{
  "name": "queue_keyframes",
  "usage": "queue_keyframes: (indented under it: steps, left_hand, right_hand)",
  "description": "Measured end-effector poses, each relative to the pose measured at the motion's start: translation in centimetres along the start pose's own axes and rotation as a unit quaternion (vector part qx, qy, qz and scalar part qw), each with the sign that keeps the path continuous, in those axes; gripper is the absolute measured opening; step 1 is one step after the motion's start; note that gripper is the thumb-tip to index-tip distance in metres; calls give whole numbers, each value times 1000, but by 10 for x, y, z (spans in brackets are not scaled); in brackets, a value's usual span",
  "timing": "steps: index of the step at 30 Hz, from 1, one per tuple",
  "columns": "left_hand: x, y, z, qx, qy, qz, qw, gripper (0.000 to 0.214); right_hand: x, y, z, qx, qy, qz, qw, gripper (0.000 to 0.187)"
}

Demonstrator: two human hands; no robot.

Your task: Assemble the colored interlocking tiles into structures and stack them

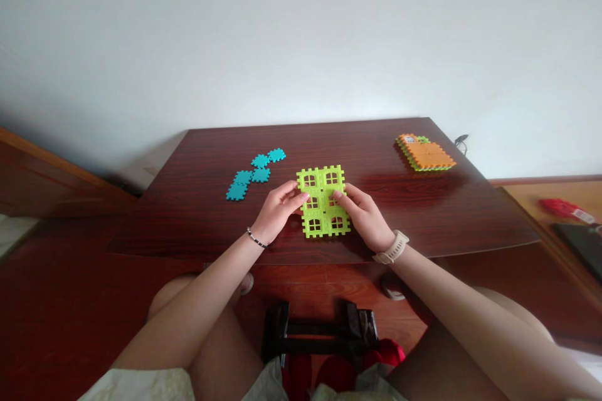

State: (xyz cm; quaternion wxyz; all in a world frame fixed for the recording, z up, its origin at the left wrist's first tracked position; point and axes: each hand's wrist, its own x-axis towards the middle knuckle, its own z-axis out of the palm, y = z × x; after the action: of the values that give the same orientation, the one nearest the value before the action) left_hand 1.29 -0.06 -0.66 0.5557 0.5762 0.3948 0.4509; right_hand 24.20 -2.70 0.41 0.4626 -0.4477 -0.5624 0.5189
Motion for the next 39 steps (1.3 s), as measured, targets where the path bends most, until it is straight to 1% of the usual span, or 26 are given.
queue_keyframes:
  steps: [3, 6, 10, 14, 19, 24, 28, 31, 35, 39]
  left_hand:
    - [-1, 3, 1, 34, 16, 36, 999, 31]
    - [-1, 6, 2, 64, 39, 86, 993, 30]
    - [-3, 6, 2, 76, 41, 143, 986, 28]
    - [-6, 5, 4, 95, 48, 181, 978, 22]
    - [-10, 4, 9, 99, 57, 192, 975, 21]
    - [-13, 4, 14, 111, 63, 183, 975, 21]
    - [-13, 10, 16, 119, 76, 198, 970, 18]
    - [-12, 15, 17, 107, 76, 200, 971, 19]
    - [-13, 17, 18, 114, 67, 194, 972, 18]
    - [-16, 18, 17, 144, 77, 210, 964, 16]
  right_hand:
    - [0, 0, 0, -10, 15, -24, 1000, 35]
    - [1, -1, 0, 9, 28, -63, 998, 32]
    - [1, -3, 1, 19, 48, -116, 992, 29]
    - [0, -5, 2, 7, 58, -132, 990, 28]
    - [-1, -5, 5, 12, 60, -141, 988, 26]
    - [-1, -3, 11, 28, 55, -114, 992, 28]
    - [1, 0, 15, 45, 53, -86, 994, 31]
    - [2, 1, 16, 54, 48, -76, 995, 31]
    - [3, 0, 18, 48, 30, -79, 995, 30]
    - [2, -2, 18, 27, 33, -87, 995, 31]
